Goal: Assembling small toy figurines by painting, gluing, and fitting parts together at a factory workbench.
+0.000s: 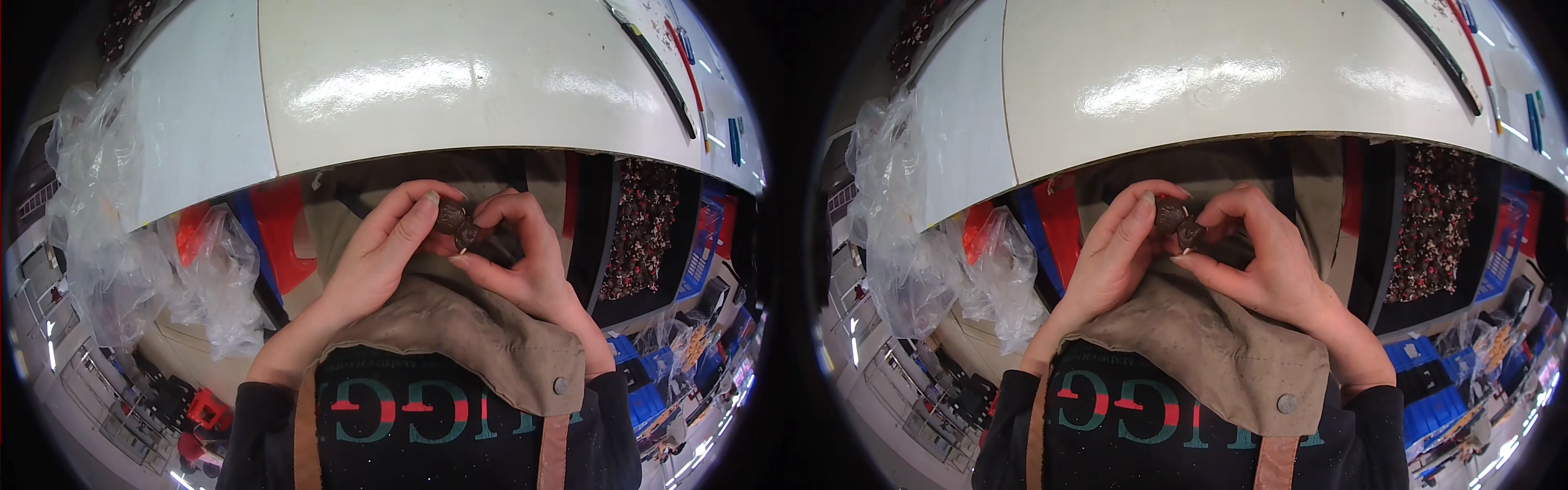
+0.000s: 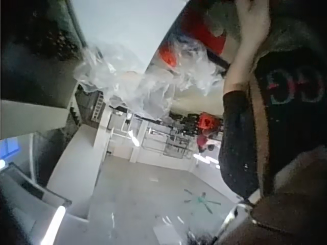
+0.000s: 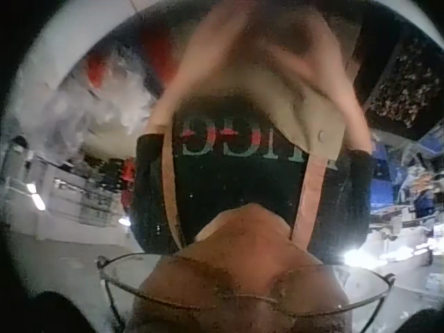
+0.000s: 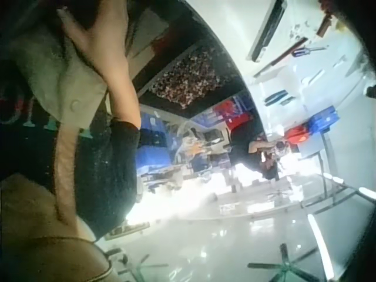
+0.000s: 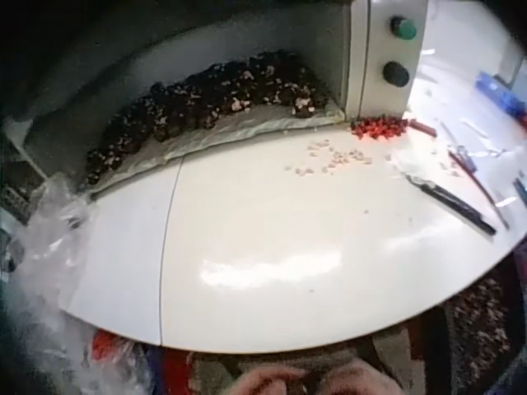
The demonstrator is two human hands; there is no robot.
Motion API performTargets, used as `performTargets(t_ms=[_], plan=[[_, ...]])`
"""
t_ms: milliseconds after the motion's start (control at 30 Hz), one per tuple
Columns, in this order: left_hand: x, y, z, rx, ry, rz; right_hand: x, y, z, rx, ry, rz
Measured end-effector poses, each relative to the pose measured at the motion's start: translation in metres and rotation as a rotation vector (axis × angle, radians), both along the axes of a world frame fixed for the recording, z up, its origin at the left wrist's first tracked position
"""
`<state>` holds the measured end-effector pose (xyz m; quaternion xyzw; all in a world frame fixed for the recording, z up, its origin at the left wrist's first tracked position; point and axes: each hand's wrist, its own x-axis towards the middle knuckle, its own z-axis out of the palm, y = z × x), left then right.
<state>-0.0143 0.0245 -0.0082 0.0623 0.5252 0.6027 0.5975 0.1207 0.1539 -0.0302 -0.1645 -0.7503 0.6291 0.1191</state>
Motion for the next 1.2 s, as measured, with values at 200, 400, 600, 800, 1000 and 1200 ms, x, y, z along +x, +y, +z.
performTargets(t_ms=[200, 400, 600, 800, 1000, 1200], plan=[[0.0, 0.0, -0.003, -0.012, -0.038, -0.044, 0.0, -0.003, 0.003, -0.211, -0.057, -0.046], [0.002, 0.0, -0.005, -0.012, -0.051, -0.026, -0.001, -0.003, 0.002, -0.26, -0.071, -0.053], [0.004, 0.001, -0.004, -0.054, -0.036, 0.008, -0.001, -0.006, 0.001, -0.274, -0.032, -0.066], [0.005, 0.001, -0.007, -0.071, -0.082, 0.019, -0.002, -0.003, -0.002, -0.136, 0.039, -0.024], [0.006, 0.001, -0.009, -0.05, -0.095, 0.035, -0.004, -0.003, -0.003, -0.118, 0.075, -0.017], [0.005, 0.001, -0.005, -0.036, -0.044, 0.044, -0.002, -0.004, -0.006, -0.211, 0.044, -0.052]])
